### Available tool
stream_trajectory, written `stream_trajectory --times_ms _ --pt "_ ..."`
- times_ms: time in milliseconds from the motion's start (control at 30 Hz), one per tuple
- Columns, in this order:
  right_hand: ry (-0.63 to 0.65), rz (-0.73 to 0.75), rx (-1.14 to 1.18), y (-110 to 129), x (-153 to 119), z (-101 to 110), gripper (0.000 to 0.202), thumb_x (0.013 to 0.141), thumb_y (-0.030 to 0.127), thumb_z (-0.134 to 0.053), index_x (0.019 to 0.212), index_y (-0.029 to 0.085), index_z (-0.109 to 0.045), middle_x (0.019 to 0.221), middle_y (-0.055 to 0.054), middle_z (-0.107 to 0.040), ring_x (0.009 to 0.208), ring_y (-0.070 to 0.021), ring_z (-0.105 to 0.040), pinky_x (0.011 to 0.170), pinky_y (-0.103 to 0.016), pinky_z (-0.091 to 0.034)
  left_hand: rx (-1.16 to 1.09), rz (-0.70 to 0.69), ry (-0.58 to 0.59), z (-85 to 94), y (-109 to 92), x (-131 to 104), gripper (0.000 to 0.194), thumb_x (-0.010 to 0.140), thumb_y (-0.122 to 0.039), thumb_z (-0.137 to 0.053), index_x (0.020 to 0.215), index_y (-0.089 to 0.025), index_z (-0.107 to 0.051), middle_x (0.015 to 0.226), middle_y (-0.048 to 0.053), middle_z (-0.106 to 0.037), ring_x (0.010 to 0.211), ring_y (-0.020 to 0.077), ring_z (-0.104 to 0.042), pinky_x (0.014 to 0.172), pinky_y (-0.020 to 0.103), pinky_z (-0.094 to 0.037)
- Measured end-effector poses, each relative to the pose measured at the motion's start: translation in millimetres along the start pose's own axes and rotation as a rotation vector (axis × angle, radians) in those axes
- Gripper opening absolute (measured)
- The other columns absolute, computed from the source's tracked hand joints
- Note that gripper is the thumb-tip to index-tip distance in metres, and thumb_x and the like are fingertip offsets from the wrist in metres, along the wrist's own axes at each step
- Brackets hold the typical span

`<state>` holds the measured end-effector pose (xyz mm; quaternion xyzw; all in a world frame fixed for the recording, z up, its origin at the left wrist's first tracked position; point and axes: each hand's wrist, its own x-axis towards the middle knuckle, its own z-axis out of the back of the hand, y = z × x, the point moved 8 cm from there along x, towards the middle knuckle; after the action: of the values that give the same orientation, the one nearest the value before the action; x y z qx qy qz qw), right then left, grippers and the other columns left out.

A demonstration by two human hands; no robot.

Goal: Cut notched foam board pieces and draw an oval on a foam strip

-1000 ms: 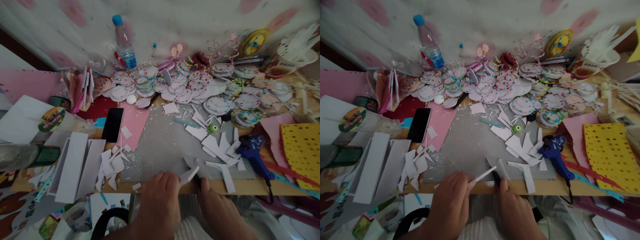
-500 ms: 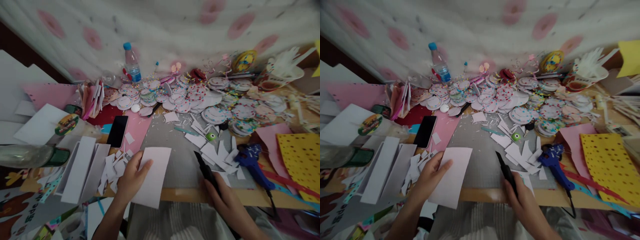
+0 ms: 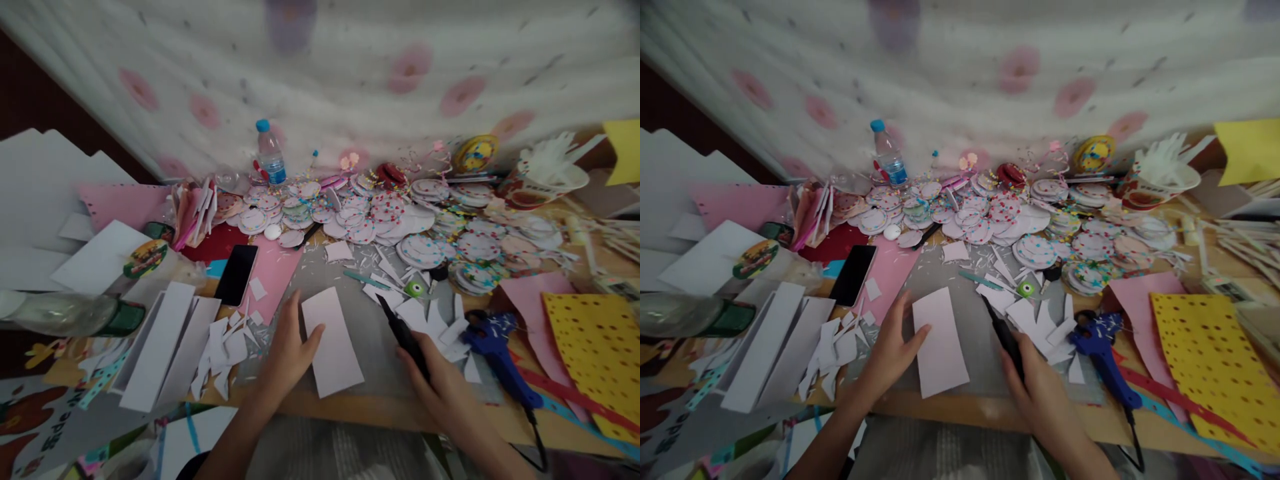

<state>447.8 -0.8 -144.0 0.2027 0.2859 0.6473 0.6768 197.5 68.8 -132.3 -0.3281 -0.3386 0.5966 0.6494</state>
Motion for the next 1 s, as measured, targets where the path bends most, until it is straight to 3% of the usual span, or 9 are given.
stream_trajectory --times_ms 100,200,267,300,333,400,667,800,1000 --pt "-0.010 0.046 -0.024 9 3 13 0.031 0.095 0.042 -0.037 0.117 0.021 -0.042 0.088 -0.008 -0.067 0.074 -0.0221 -0.068 0.060 -0.030 -0.050 0.220 -0.116 0.027 13.3 -11 -5 0.066 0.085 -0.032 -0.060 0.142 -0.020 -0.030 0.147 0.016 -0.037 0.138 0.0293 -0.033 0.110 0.052 -0.033" --pt "-0.053 0.084 -0.100 12 16 23 0.034 0.094 0.038 -0.038 0.122 0.019 -0.039 0.101 -0.011 -0.065 0.084 -0.0240 -0.068 0.068 -0.033 -0.052 0.299 -0.195 0.079 25.0 -18 -13 0.051 0.086 -0.032 -0.060 0.133 -0.023 -0.044 0.137 0.012 -0.049 0.130 0.0273 -0.044 0.106 0.048 -0.040" --pt "-0.091 0.142 -0.161 16 28 23 0.034 0.093 0.032 -0.036 0.124 0.017 -0.038 0.110 -0.015 -0.060 0.093 -0.0261 -0.066 0.074 -0.036 -0.052 0.322 -0.255 0.079 31.8 -23 -20 0.017 0.088 -0.029 -0.057 0.103 -0.022 -0.062 0.105 0.006 -0.067 0.102 0.0213 -0.062 0.105 0.047 -0.040" --pt "-0.106 0.170 -0.199 19 34 21 0.035 0.093 0.029 -0.036 0.125 0.015 -0.037 0.113 -0.016 -0.058 0.097 -0.0271 -0.064 0.077 -0.037 -0.052 0.327 -0.278 0.067 35.2 -25 -24 0.012 0.090 -0.027 -0.054 0.083 -0.021 -0.063 0.082 0.001 -0.067 0.082 0.0166 -0.064 0.106 0.047 -0.039" --pt "-0.118 0.190 -0.244 21 41 19 0.035 0.093 0.026 -0.037 0.126 0.014 -0.038 0.114 -0.017 -0.056 0.100 -0.0280 -0.063 0.079 -0.038 -0.051 0.326 -0.291 0.051 38.7 -25 -27 0.025 0.091 -0.025 -0.052 0.067 -0.020 -0.057 0.063 -0.004 -0.060 0.064 0.0122 -0.060 0.107 0.047 -0.037" --pt "-0.127 0.211 -0.359 27 52 11 0.036 0.092 0.022 -0.039 0.126 0.010 -0.038 0.111 -0.017 -0.055 0.100 -0.0282 -0.061 0.079 -0.037 -0.051 0.302 -0.286 0.012 46.0 -24 -34 0.041 0.093 -0.024 -0.049 0.052 -0.018 -0.045 0.047 -0.008 -0.045 0.047 0.0076 -0.048 0.109 0.046 -0.035" --pt "-0.126 0.216 -0.670 28 82 -9 0.036 0.087 0.012 -0.048 0.123 0.007 -0.048 0.098 -0.017 -0.057 0.092 -0.0300 -0.056 0.077 -0.040 -0.046 0.064 -0.197 -0.102 71.8 -18 -57 0.046 0.097 -0.026 -0.036 0.053 -0.020 -0.048 0.041 -0.007 -0.047 0.045 0.0099 -0.051 0.101 0.038 -0.041" --pt "-0.135 0.213 -0.723 23 81 -10 0.032 0.088 0.011 -0.046 0.118 0.007 -0.052 0.098 -0.018 -0.057 0.092 -0.0301 -0.054 0.076 -0.040 -0.044 -0.019 -0.145 -0.145 82.1 -13 -69 0.055 0.099 -0.030 -0.028 0.051 -0.021 -0.051 0.042 -0.004 -0.049 0.045 0.0107 -0.050 0.100 0.039 -0.041" --pt "-0.160 0.207 -0.738 34 75 -7 0.029 0.086 0.016 -0.050 0.113 0.007 -0.055 0.096 -0.017 -0.058 0.091 -0.0323 -0.054 0.072 -0.041 -0.046 -0.005 -0.124 -0.158 89.5 -3 -75 0.053 0.098 -0.034 -0.030 0.051 -0.022 -0.052 0.045 -0.003 -0.054 0.048 0.0134 -0.052 0.097 0.043 -0.043"
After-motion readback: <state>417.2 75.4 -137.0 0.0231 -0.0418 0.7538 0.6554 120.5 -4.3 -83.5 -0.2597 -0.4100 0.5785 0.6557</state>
